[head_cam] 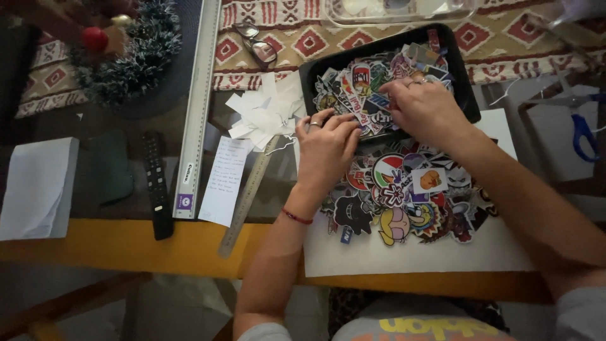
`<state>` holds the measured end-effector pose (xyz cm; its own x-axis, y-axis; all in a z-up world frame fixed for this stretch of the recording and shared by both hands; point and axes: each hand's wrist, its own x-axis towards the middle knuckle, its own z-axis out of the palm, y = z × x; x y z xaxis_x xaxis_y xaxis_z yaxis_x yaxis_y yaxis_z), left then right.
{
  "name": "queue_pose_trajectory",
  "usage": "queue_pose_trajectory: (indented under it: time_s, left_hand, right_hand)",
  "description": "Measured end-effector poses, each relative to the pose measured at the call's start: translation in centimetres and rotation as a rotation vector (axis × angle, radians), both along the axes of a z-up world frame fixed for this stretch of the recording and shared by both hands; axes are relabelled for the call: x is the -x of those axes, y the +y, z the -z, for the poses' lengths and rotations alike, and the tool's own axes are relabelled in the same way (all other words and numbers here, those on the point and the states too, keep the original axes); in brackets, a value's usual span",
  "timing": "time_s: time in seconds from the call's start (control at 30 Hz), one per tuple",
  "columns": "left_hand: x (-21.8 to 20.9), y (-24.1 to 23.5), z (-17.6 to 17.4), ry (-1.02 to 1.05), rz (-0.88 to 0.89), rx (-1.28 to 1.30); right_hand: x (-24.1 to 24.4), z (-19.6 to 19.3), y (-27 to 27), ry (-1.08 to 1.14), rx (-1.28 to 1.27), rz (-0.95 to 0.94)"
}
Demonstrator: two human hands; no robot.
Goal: The person uses blue-handled scissors to trim the edges of a sticker held in their left hand. After cutting, they place the sticker into a black tray filled with other stickers. The person then sorts through the stickers in the tray, picking up and moving them around.
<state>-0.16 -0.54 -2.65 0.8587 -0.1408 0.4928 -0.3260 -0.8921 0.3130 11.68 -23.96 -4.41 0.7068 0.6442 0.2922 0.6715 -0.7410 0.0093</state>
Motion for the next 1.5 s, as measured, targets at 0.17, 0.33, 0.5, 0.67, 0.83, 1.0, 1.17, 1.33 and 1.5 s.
queue_pose_trajectory:
  time_s: [0.17, 0.33, 0.5, 0.67, 0.83, 1.0, 1.17, 1.33, 1.5]
  left_hand:
    - [-0.1, -0.2, 0.8, -0.029, 0.001, -0.039]
    - [-0.3, -0.4, 1.7, -0.060, -0.008, -0.071]
    - [-0.2, -0.4, 1.6, 0.006, 0.010, -0.039]
    - [-0.3, -0.5, 1.8, 0.018, 0.011, -0.010]
    - [0.5, -0.5, -1.5, 0.153, -0.010, -0.099]
    - [0.5, -0.6, -1.5, 0.136, -0.017, -0.095]
    - [0.5, -0.7, -1.5, 0.159, -0.019, -0.093]
    - [0.7, -0.9, -1.4, 0.140, -0.015, -0.111]
    - [0.8, -0.9, -1.9, 0.151, -0.011, -0.101]
  right_hand:
    - [0.5, -1.3, 0.4, 0.076, -0.048, -0.034]
    - [1.2, -3.7, 1.2, 0.091, -0.074, -0.052]
    - [0.2, -3.0, 1.7, 0.111, -0.012, -0.041]
    - [-1.5, -0.6, 1.1, 0.005, -0.022, -0.038]
    - [1.7, -9.7, 0.7, 0.334, -0.202, 0.090]
    - [3.0, -12.7, -4.2, 0.913, -0.653, -0.003]
    - [4.6, -10.2, -6.7, 1.182, -0.347, 0.206]
    - [5.5, -11.2, -5.9, 0.909, -0.125, 0.341]
    - [2.1, -9.7, -4.7, 0.414, -0.147, 0.140]
